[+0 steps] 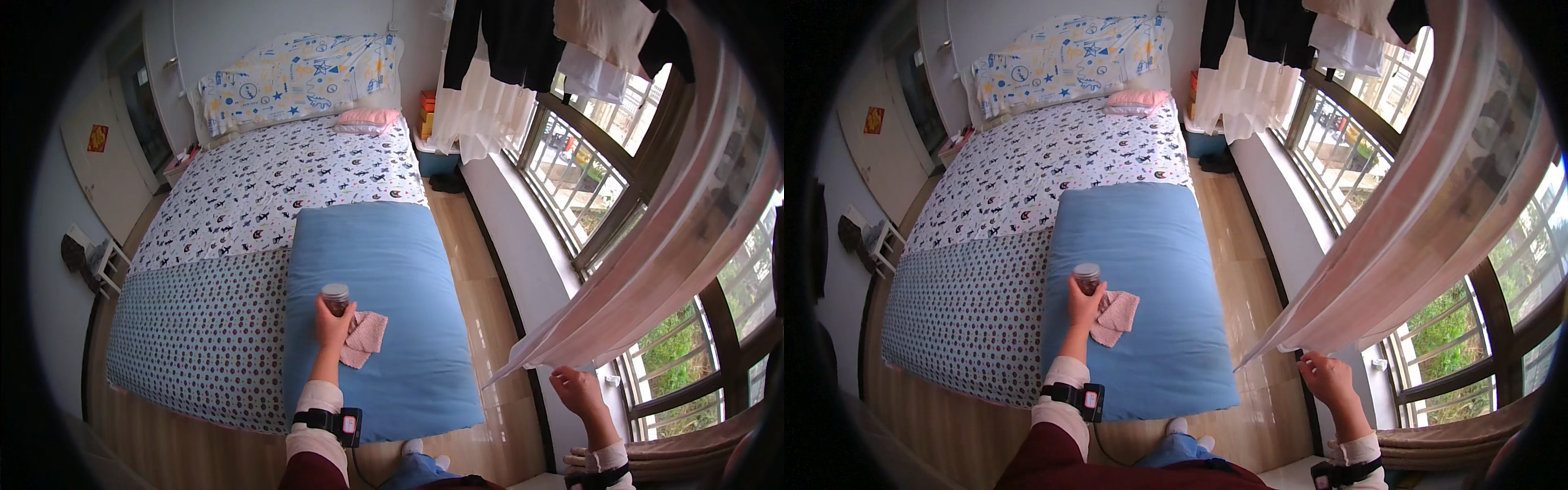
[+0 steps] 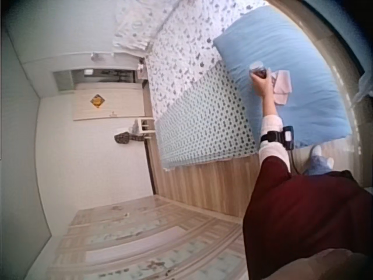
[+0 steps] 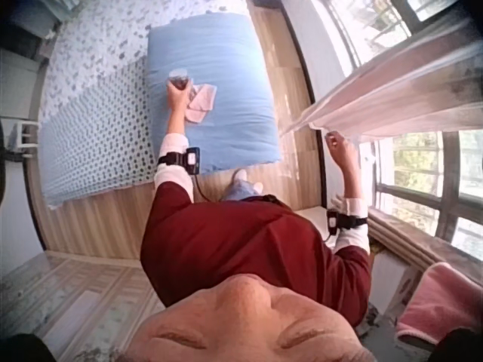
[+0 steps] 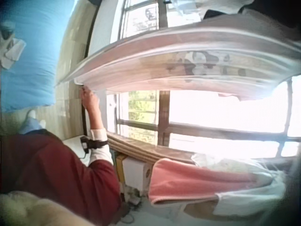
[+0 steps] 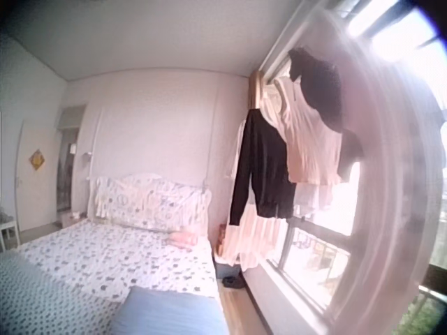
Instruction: The person walks through the house, opens a bedroom window, removes a hanging garment, and places it on the bed. They then move to the kitchen, wipe a spice jar and a red appliance with a cloth, and handle a plastic bag of food items.
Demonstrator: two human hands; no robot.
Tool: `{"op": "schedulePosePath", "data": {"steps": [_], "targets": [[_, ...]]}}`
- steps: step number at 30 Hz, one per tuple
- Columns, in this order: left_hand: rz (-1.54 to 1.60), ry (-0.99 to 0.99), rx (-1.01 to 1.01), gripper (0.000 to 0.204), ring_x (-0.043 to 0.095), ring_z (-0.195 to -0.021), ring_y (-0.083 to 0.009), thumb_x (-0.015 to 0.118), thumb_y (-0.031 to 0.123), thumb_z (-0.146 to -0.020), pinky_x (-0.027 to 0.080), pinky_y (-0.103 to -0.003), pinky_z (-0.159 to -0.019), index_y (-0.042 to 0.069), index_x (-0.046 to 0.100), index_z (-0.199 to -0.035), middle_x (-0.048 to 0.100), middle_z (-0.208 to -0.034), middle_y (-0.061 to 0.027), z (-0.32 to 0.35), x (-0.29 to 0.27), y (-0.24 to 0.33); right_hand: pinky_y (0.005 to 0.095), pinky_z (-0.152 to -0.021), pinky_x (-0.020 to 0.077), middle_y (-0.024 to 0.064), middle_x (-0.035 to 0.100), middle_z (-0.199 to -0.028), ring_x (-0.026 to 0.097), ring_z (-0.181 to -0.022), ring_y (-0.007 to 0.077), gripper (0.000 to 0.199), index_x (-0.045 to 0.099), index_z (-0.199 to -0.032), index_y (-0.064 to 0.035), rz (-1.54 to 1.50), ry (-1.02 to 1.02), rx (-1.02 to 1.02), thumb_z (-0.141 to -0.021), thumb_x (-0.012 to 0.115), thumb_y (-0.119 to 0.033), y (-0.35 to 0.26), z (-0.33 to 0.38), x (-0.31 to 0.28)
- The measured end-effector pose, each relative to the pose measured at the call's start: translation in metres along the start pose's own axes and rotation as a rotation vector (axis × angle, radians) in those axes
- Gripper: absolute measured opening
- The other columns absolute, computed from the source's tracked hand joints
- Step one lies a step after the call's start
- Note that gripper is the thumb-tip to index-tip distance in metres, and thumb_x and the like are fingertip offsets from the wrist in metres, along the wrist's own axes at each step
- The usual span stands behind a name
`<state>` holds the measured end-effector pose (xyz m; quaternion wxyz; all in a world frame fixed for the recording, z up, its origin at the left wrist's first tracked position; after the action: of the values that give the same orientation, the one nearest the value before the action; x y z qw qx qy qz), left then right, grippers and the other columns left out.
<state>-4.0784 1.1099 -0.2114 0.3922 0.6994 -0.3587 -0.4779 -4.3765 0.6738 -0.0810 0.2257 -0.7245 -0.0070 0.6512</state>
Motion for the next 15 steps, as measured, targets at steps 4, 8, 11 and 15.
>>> {"op": "schedulePosePath", "data": {"steps": [4,8,11,15], "targets": [[-0.386,-0.111,-0.163,0.085,0.047,-0.111,-0.0339,0.071,0.043,-0.067,0.042,-0.044,-0.087,0.005,0.028,-0.13,0.046,-0.122,-0.0171,-0.008,0.013,-0.008,0.0402,-0.059,0.0493,0.0097,0.063,-0.068,0.062,-0.066,0.0298,0.015,0.063,-0.084,-0.0134,0.072,-0.019,-0.063,-0.079,0.059,-0.026,-0.023,-0.016,0.013],[-0.494,-0.412,-0.011,0.08,0.044,-0.113,-0.0311,0.072,0.039,-0.067,0.04,-0.044,-0.089,0.014,0.031,-0.131,0.048,-0.121,-0.0122,-0.019,0.029,0.007,0.0407,-0.058,0.0492,0.0099,0.063,-0.069,0.062,-0.066,0.0299,0.015,0.063,-0.085,-0.0128,0.02,-0.03,-0.147,-0.079,0.059,-0.026,-0.053,-0.025,0.015],[-0.757,-0.484,0.184,0.076,0.042,-0.116,-0.0275,0.072,0.037,-0.066,0.035,-0.046,-0.091,0.022,0.035,-0.13,0.049,-0.12,-0.0069,-0.025,0.027,0.015,0.0404,-0.057,0.0492,0.0095,0.063,-0.068,0.062,-0.065,0.0293,0.015,0.063,-0.085,-0.0122,0.025,-0.053,-0.174,-0.078,0.061,-0.025,-0.072,-0.031,0.015],[-0.731,-0.607,0.145,0.077,0.036,-0.12,-0.0287,0.072,0.037,-0.064,0.028,-0.051,-0.094,0.027,0.034,-0.131,0.039,-0.13,-0.0044,-0.02,0.023,0.008,0.0391,-0.056,0.0493,0.0077,0.063,-0.067,0.062,-0.064,0.0283,0.022,0.058,-0.098,-0.0138,0.012,-0.054,-0.26,-0.078,0.061,-0.023,-0.097,-0.043,0.013]]}}
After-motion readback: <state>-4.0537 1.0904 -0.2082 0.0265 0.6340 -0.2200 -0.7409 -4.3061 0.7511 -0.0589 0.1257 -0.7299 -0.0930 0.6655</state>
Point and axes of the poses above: each hand's wrist, its own z-axis away from the middle knuckle, its own x-axis out of the palm, y = z × x, the point moved 8 cm from there along -z, towards the middle knuckle
